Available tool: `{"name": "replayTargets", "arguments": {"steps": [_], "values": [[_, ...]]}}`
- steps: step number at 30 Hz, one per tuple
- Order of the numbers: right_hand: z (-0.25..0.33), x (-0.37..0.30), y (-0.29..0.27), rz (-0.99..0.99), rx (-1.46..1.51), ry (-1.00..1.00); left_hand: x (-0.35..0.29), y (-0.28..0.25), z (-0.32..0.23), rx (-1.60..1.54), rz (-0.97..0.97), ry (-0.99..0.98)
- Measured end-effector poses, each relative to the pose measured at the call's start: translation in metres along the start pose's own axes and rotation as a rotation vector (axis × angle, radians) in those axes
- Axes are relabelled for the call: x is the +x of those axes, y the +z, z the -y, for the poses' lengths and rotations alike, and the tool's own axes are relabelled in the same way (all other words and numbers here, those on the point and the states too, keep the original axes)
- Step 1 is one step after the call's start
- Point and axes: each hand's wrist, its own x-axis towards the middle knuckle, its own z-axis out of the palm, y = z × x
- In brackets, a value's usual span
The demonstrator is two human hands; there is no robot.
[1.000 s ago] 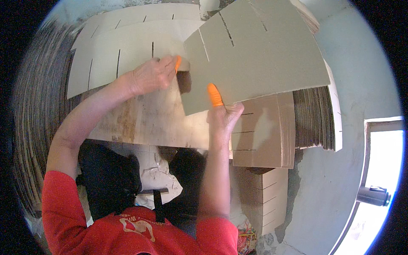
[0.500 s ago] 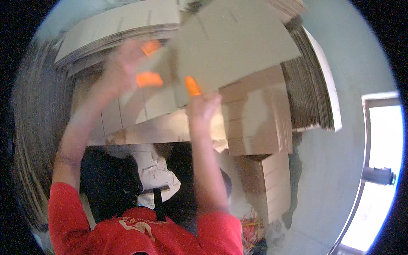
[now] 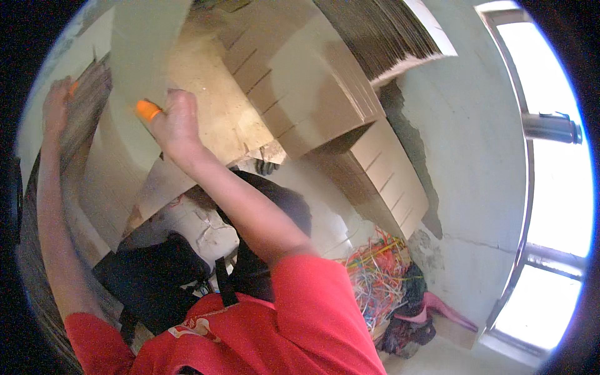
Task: The person repeatedly picks up flat cardboard pieces, folds them along pre-cut lines, and stacks the assembled boxes. The person handles the cardboard by hand and places finished units into a growing stack on the right.
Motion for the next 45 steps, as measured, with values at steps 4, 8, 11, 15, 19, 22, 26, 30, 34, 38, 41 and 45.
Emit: {"name": "replayTargets", "arguments": {"steps": [4,8,11,15,19,22,26,30,34,38,41,45], "values": [[0.031,-0.001,-0.002,0.028,-0.014,0.333,0.001,-0.008,-0.006,-0.501,-0.019,-0.205],[0.034,-0.003,-0.013,-0.045,-0.03,0.175,0.026,-0.031,-0.048,-0.543,-0.021,-0.266],[0.036,-0.002,-0.014,0.026,0.018,0.267,0.02,-0.039,-0.049,0.09,-0.084,0.108],[0.034,0.001,-0.011,0.011,0.024,0.173,0.021,-0.07,-0.09,0.138,0.047,0.14],[0.033,0.001,-0.016,0.044,0.052,0.18,0.008,-0.071,-0.106,0.109,-0.051,0.253],[0.027,0.002,-0.014,0.0,0.024,0.157,-0.001,-0.079,-0.121,0.082,-0.077,0.353],[0.03,0.007,-0.01,0.008,-0.002,0.198,-0.018,-0.099,-0.151,0.065,-0.049,0.428],[0.013,0.024,-0.036,0.074,-0.293,0.062,-0.025,-0.11,-0.157,0.056,-0.138,0.472],[0.038,0.028,-0.028,0.013,-0.278,-0.137,-0.055,-0.128,-0.186,0.031,-0.024,0.47],[0.035,0.02,-0.021,-0.039,-0.157,-0.039,-0.079,-0.148,-0.214,-0.426,0.022,0.298],[0.041,0.014,-0.025,-0.02,-0.104,0.143,-0.058,-0.162,-0.191,-0.812,0.015,0.006],[0.045,0.008,-0.018,-0.002,-0.101,0.078,-0.004,-0.108,-0.12,-0.186,-0.252,-0.274]]}}
